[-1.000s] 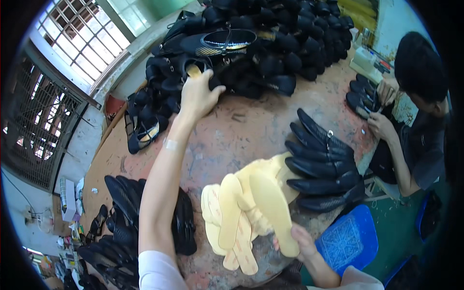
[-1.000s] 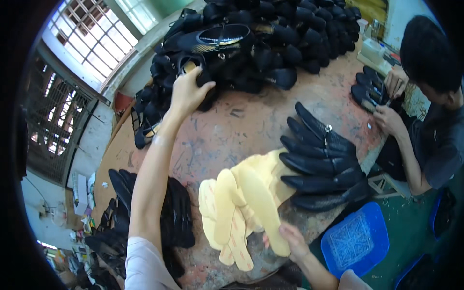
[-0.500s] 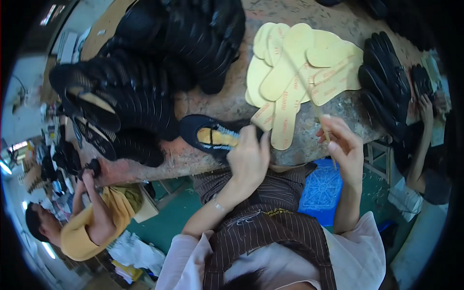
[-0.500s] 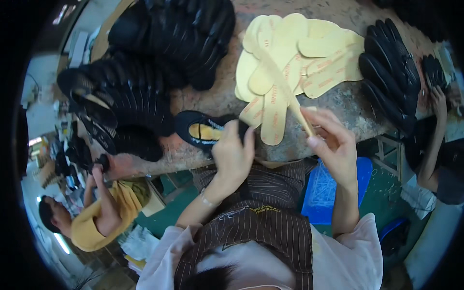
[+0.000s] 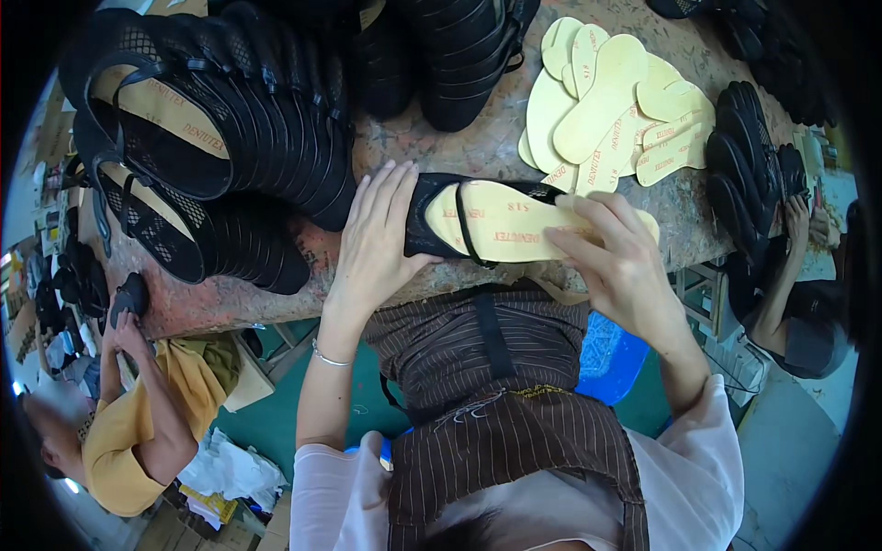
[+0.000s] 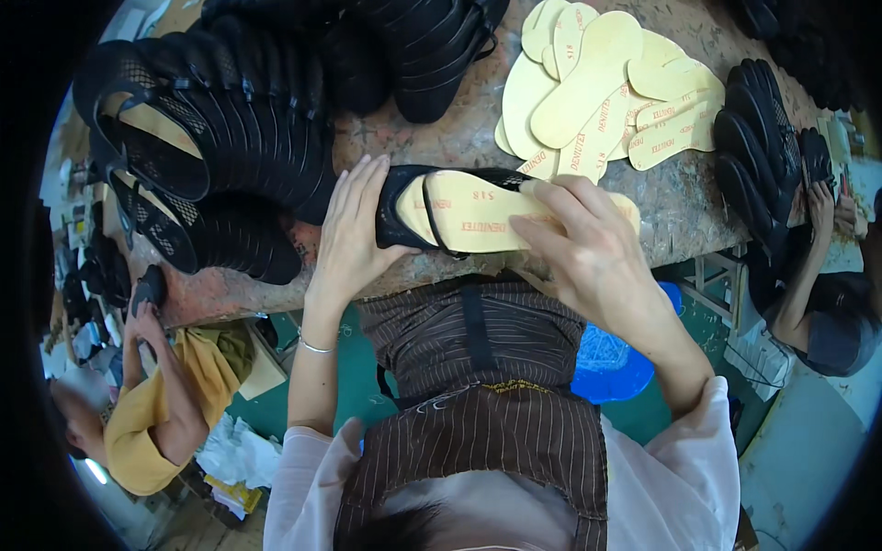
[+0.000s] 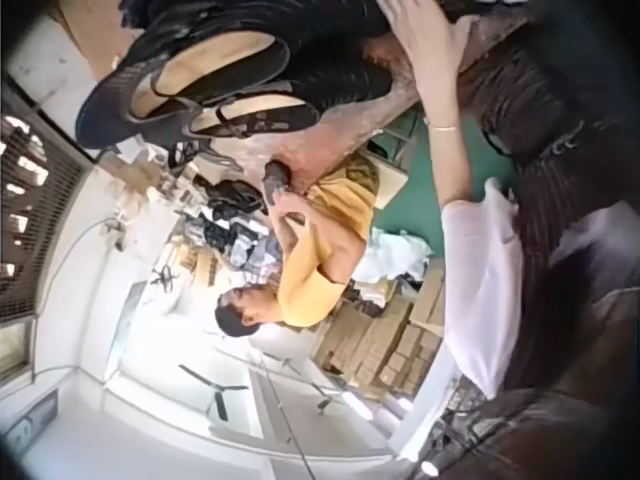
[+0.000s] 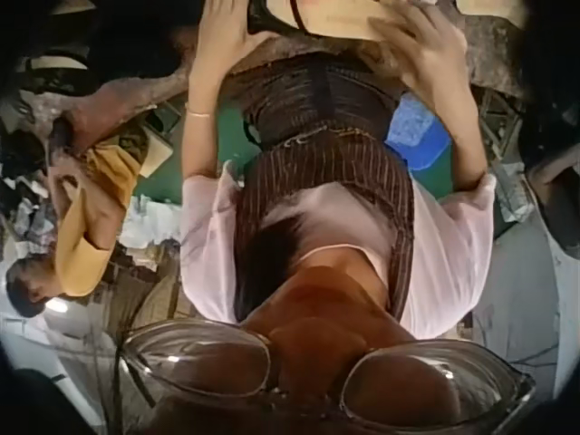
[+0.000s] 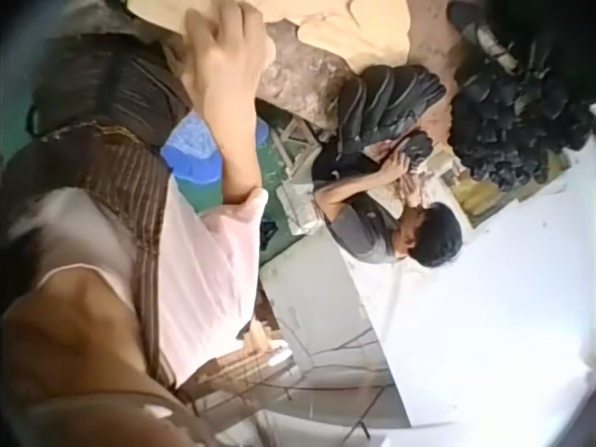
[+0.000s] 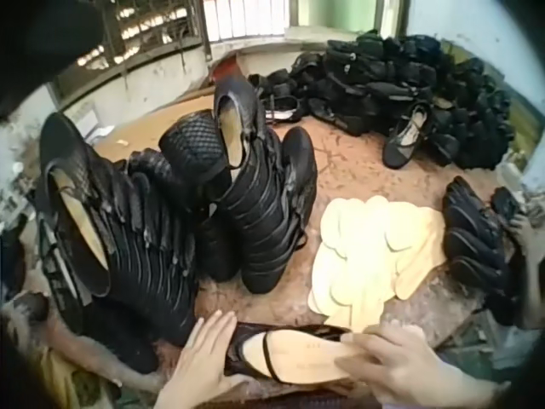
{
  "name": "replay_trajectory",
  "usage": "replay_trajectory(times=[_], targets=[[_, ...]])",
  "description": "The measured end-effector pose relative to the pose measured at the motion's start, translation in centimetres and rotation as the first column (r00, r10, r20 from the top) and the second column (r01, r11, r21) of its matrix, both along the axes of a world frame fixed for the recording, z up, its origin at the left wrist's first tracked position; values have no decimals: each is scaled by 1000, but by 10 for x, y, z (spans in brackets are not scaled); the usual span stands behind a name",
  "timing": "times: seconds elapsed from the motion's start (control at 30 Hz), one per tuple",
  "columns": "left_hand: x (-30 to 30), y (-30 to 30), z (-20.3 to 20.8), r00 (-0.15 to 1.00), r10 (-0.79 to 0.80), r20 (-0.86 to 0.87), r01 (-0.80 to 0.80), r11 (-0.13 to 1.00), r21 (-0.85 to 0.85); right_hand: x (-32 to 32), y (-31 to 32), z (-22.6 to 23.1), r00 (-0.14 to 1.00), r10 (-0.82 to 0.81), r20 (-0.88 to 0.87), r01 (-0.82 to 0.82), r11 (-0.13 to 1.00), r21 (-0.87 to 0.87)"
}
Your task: The person inserts insoles into mesh shoes by hand and stacks the shoes on the table.
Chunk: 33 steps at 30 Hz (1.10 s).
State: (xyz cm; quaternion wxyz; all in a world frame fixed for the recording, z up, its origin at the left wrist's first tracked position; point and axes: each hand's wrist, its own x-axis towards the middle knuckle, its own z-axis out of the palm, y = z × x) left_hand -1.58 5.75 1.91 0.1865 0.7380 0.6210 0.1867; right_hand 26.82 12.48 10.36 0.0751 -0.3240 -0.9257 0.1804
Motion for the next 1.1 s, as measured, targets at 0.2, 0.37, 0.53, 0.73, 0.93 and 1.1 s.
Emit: replay_trajectory(times=[0.2,0.37,0.53,0.73,0.93,1.1], targets=[[-4,1,-11,995,15,97,-16,1000,16,-24,0,-16,998,-46,-40,44,998,-50],[-6,0,-17,988,14,155,-18,999,26,-58,-2,-41,991,22,-130,-35,994,-105],[-6,-1,-17,980,30,195,-37,999,36,-65,-4,-47,999,1,-44,-7,992,-124],[-8,-1,-19,973,22,232,-40,996,75,-70,-4,-55,1000,2,22,0,996,-89],[27,-24,-11,981,-176,80,167,980,109,-76,-6,-55,994,-15,107,30,990,-137],[46,-17,-16,988,-153,1,153,988,-24,-79,-10,-42,973,-49,224,14,988,155]])
